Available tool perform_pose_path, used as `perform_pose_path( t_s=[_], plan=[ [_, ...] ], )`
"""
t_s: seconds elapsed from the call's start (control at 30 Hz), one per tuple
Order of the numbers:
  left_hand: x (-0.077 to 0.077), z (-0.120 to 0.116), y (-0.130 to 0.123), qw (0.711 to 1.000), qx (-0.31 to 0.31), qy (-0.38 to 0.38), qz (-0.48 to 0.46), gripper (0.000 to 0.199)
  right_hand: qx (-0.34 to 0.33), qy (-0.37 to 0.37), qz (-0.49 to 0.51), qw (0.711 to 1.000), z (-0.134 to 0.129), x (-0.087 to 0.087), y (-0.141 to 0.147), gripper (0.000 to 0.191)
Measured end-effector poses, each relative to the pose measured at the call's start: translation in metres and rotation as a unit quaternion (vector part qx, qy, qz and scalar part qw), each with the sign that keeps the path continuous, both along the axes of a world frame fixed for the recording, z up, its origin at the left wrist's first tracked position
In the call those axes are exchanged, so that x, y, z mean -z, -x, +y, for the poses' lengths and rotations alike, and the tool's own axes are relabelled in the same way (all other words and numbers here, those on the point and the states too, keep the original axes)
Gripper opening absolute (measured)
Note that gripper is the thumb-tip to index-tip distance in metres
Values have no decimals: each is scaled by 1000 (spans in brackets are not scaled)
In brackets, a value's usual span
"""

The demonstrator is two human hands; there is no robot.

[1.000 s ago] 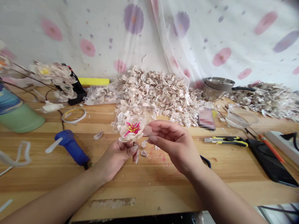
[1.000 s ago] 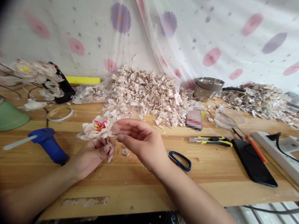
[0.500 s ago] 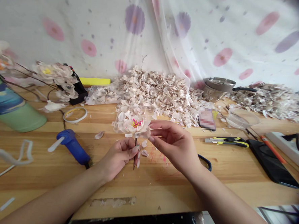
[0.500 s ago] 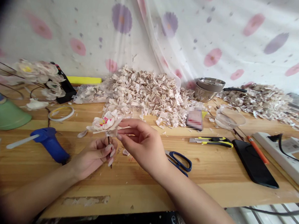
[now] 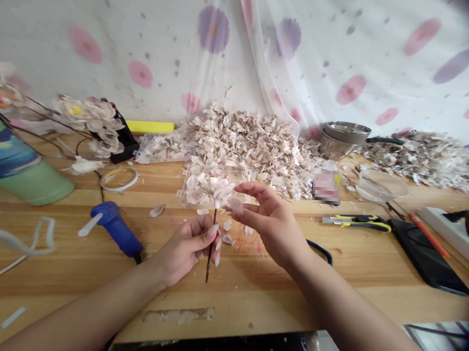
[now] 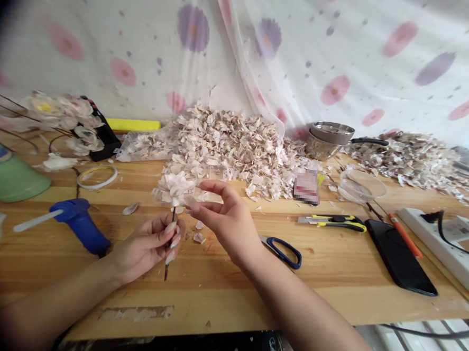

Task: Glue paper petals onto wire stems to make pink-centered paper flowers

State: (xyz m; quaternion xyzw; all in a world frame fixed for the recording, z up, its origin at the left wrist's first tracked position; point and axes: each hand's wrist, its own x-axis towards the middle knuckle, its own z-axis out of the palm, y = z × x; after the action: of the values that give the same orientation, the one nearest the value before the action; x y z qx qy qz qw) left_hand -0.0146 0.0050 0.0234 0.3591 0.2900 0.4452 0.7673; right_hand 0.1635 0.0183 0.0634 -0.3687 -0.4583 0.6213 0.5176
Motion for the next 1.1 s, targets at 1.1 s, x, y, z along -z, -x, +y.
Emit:
perform_pose_path(
  t_s=[1.1],
  plan=[
    [-19, -15, 15, 982, -117, -89, 120, 39, -54, 71, 40, 995, -10, 17, 5, 38]
  ],
)
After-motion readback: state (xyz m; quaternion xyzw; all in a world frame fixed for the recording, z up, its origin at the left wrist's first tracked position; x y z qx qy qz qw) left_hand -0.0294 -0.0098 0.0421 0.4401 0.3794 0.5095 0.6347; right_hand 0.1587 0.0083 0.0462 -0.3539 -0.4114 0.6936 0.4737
